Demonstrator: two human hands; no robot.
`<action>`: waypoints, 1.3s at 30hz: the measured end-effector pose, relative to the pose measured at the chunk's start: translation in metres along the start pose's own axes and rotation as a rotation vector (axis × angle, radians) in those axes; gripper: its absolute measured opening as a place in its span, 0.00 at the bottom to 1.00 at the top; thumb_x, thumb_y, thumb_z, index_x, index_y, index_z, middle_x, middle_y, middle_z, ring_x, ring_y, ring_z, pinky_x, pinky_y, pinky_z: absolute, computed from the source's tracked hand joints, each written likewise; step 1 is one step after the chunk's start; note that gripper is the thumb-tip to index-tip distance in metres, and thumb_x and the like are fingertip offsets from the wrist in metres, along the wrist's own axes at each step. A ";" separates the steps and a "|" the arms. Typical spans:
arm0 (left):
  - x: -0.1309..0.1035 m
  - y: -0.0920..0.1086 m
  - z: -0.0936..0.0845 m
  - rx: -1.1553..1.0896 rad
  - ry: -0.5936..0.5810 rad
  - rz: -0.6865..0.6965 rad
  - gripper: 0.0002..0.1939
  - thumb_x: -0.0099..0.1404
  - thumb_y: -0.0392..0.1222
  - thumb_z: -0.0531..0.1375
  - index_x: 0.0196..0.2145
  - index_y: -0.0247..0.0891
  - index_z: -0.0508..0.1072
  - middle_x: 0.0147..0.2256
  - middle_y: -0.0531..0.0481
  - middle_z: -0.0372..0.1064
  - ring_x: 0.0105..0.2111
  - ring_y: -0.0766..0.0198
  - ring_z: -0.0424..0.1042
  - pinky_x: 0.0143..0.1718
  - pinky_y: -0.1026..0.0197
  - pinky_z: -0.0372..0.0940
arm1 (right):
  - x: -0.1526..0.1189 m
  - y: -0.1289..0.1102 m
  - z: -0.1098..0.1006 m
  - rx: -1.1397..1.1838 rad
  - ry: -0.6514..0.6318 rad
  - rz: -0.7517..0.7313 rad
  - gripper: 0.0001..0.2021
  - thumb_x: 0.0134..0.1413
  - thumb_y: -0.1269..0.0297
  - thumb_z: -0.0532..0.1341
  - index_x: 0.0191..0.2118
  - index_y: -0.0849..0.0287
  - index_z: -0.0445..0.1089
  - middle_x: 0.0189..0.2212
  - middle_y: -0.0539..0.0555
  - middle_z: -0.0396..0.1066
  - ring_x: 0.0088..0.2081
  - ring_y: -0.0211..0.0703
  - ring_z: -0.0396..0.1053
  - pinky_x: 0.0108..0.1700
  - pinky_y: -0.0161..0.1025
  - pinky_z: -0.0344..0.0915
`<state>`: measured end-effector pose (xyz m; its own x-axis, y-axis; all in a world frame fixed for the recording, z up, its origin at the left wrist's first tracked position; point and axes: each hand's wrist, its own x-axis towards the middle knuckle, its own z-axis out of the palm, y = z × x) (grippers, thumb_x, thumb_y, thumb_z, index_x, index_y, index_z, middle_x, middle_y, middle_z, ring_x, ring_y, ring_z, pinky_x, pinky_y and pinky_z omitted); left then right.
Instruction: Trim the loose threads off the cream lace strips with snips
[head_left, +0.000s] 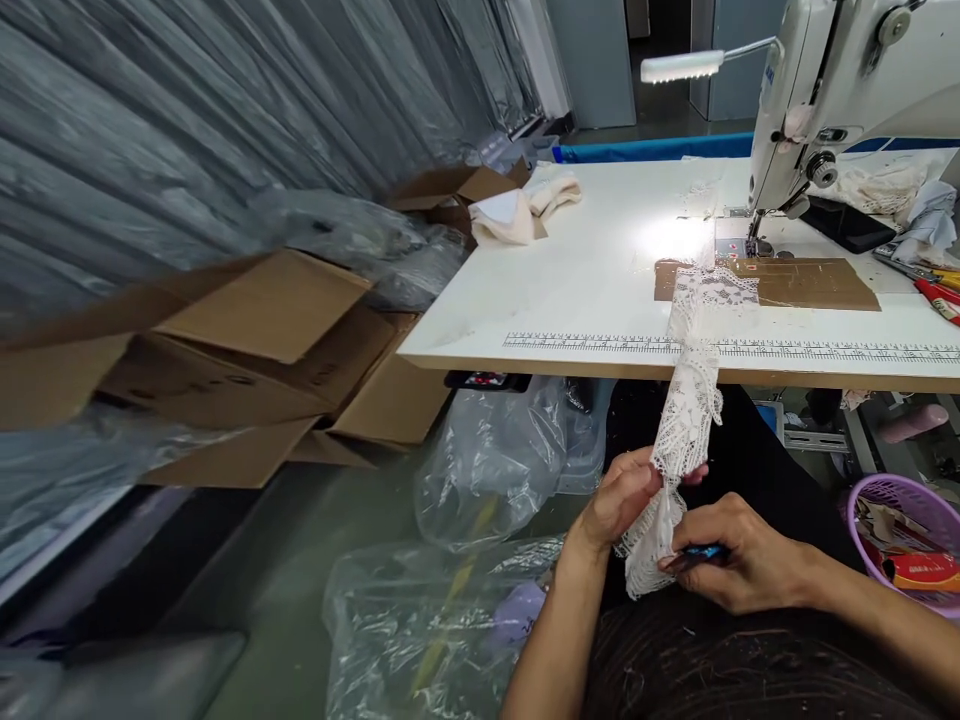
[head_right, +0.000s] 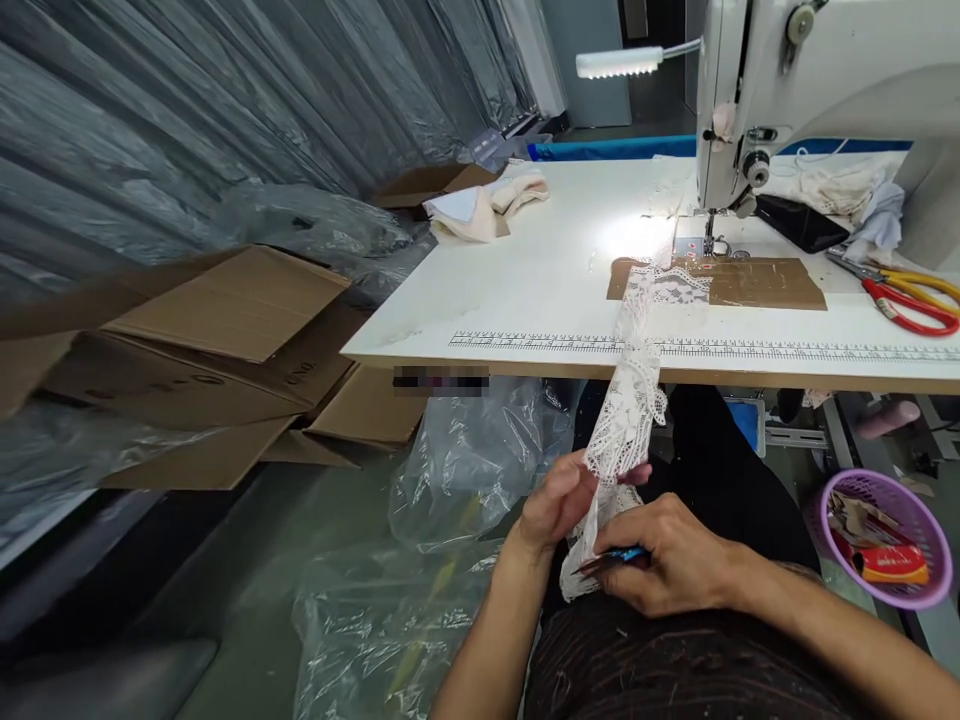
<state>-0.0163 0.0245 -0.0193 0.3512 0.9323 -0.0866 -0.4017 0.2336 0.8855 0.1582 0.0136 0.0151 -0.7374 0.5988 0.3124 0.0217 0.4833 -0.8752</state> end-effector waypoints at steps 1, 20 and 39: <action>-0.004 0.000 0.000 -0.014 -0.016 -0.041 0.26 0.50 0.63 0.67 0.33 0.34 0.78 0.33 0.42 0.78 0.32 0.53 0.76 0.36 0.54 0.69 | -0.002 0.000 -0.002 -0.006 -0.012 -0.002 0.08 0.54 0.72 0.56 0.30 0.60 0.73 0.21 0.49 0.69 0.22 0.33 0.60 0.27 0.31 0.56; -0.019 0.015 0.004 0.286 0.420 -0.083 0.22 0.50 0.58 0.70 0.30 0.34 0.79 0.26 0.50 0.74 0.25 0.68 0.67 0.27 0.67 0.61 | 0.021 0.037 -0.017 -0.224 0.059 0.401 0.29 0.68 0.46 0.42 0.31 0.60 0.71 0.20 0.49 0.64 0.22 0.36 0.58 0.26 0.34 0.51; -0.021 -0.017 -0.022 0.780 0.454 0.008 0.12 0.58 0.48 0.64 0.35 0.38 0.80 0.33 0.46 0.76 0.35 0.58 0.74 0.39 0.58 0.67 | 0.010 0.029 -0.018 -0.184 0.182 0.417 0.28 0.68 0.46 0.41 0.30 0.57 0.68 0.18 0.46 0.58 0.20 0.37 0.55 0.25 0.35 0.52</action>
<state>-0.0359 0.0073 -0.0424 -0.0837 0.9909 -0.1049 0.3432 0.1276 0.9306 0.1637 0.0446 -0.0006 -0.5111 0.8592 0.0228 0.4212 0.2734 -0.8648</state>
